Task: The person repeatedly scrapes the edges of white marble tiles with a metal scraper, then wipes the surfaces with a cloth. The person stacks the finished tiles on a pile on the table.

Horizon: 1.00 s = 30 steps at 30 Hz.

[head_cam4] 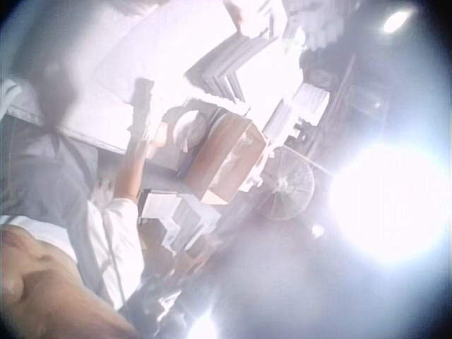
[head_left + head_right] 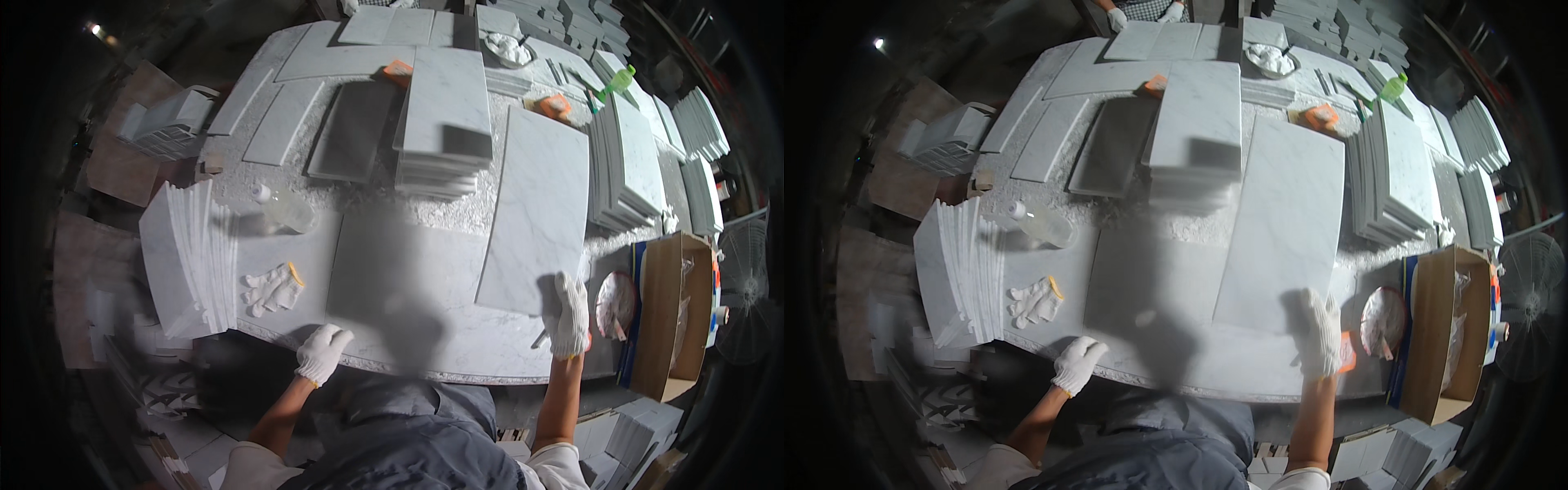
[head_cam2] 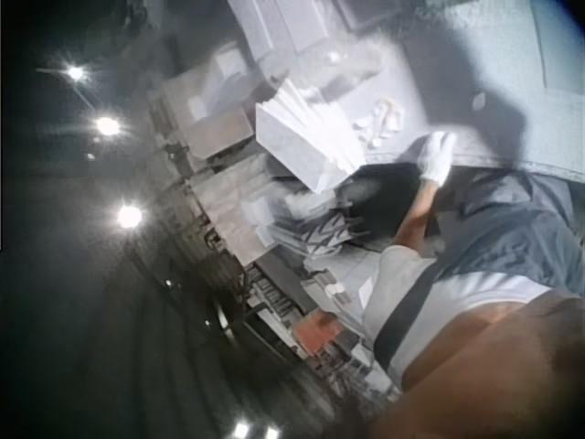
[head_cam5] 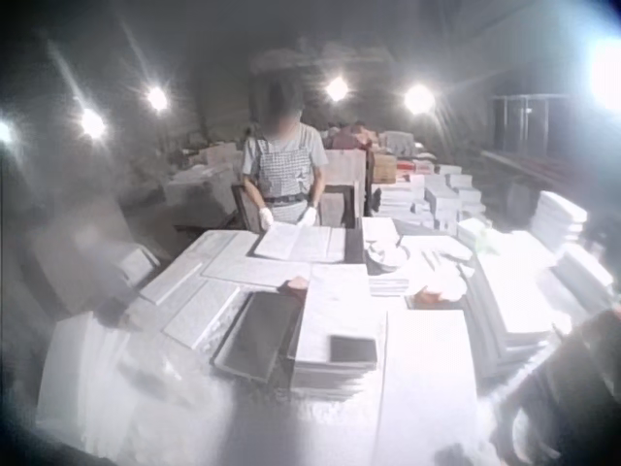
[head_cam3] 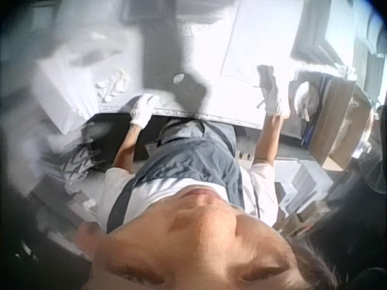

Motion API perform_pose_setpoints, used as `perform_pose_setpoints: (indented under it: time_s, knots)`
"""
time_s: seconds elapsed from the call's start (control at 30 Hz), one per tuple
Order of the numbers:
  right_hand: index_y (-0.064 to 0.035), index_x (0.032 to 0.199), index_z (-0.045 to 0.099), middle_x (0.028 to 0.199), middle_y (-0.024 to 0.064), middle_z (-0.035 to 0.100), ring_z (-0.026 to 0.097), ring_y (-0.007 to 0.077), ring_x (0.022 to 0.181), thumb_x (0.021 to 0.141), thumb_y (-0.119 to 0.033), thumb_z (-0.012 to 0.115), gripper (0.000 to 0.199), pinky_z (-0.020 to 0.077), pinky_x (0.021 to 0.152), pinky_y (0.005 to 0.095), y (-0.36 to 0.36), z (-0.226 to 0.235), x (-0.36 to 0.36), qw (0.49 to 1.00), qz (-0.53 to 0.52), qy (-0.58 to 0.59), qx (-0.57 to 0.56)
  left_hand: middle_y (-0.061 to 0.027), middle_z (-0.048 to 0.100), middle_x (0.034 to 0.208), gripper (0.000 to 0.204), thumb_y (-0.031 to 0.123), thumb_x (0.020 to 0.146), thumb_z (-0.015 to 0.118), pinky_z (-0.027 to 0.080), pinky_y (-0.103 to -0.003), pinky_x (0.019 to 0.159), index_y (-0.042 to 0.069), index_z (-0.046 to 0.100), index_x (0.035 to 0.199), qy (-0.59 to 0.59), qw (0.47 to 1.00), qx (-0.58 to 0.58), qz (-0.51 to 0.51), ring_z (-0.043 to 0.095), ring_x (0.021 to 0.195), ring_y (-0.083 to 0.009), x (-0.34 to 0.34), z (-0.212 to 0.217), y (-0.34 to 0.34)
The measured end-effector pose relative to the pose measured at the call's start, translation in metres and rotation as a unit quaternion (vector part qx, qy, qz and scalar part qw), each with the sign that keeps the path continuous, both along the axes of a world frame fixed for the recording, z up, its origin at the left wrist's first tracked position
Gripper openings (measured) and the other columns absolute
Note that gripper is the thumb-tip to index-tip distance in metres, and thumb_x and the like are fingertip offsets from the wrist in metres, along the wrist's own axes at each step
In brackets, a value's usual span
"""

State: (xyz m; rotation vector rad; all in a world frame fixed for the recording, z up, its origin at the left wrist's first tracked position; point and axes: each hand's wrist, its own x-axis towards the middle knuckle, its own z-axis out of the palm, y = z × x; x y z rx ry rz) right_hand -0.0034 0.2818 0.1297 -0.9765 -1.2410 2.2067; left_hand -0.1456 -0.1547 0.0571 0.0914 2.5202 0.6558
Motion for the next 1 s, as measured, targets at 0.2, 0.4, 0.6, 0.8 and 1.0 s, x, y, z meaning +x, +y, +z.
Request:
perform_pose_setpoints:
  time_s: [0.2,0.4,0.6,0.8,1.0]
  knots:
    - [0.0004,0.111,0.072,0.103,0.0094,0.077,0.073,0.0151,0.087,0.1,-0.017,0.072,0.02,0.0587,0.076,0.0263,0.072,0.01,-0.103,0.992,0.104,0.056,0.033,-0.0105,0.076,0.108,0.056,0.059,0.08,0.076,0.053,-0.047,0.091,0.013,0.07,0.111,-0.071,0.982,-0.138,-0.107,0.072,0.105,-0.033,-0.02,0.012,0.023]
    - [-0.0008,0.116,0.07,0.103,0.011,0.076,0.074,0.0174,0.087,0.1,-0.022,0.073,0.027,0.0619,0.061,0.0332,0.134,-0.024,-0.161,0.995,0.071,0.057,0.03,-0.0155,0.073,0.111,0.06,0.058,0.077,0.078,0.052,-0.05,0.092,0.01,0.066,0.11,-0.114,0.972,-0.18,-0.1,0.071,0.107,-0.0364,-0.026,0.019,0.036]
    - [-0.0001,0.118,0.067,0.106,0.0113,0.076,0.075,0.0189,0.078,0.1,-0.02,0.072,0.028,0.0624,0.052,0.0333,0.177,-0.055,-0.195,0.993,0.072,0.09,0.022,-0.0191,0.072,0.11,0.063,0.058,0.076,0.079,0.051,-0.052,0.092,0.005,0.064,0.107,-0.144,0.96,-0.213,-0.111,0.069,0.107,-0.041,-0.035,0.024,0.05]
    - [0.0005,0.122,0.067,0.108,0.0093,0.075,0.074,0.0167,0.093,0.098,-0.018,0.074,0.031,0.0617,0.078,0.0319,0.18,-0.063,-0.21,0.989,0.089,0.117,-0.021,-0.0234,0.071,0.117,0.07,0.058,0.077,0.079,0.051,-0.055,0.094,0.001,0.064,0.115,-0.173,0.947,-0.238,-0.133,0.069,0.112,-0.0433,-0.043,0.025,0.056]
    - [-0.0027,0.117,0.071,0.102,-0.0003,0.071,0.061,0.0067,0.085,0.098,-0.023,0.075,0.028,0.0469,0.073,0.023,0.184,-0.056,-0.211,0.991,0.114,0.064,0.03,-0.024,0.071,0.122,0.075,0.059,0.078,0.078,0.052,-0.055,0.097,0.0,0.063,0.122,-0.182,0.932,-0.279,-0.145,0.068,0.115,-0.0446,-0.046,0.025,0.064]
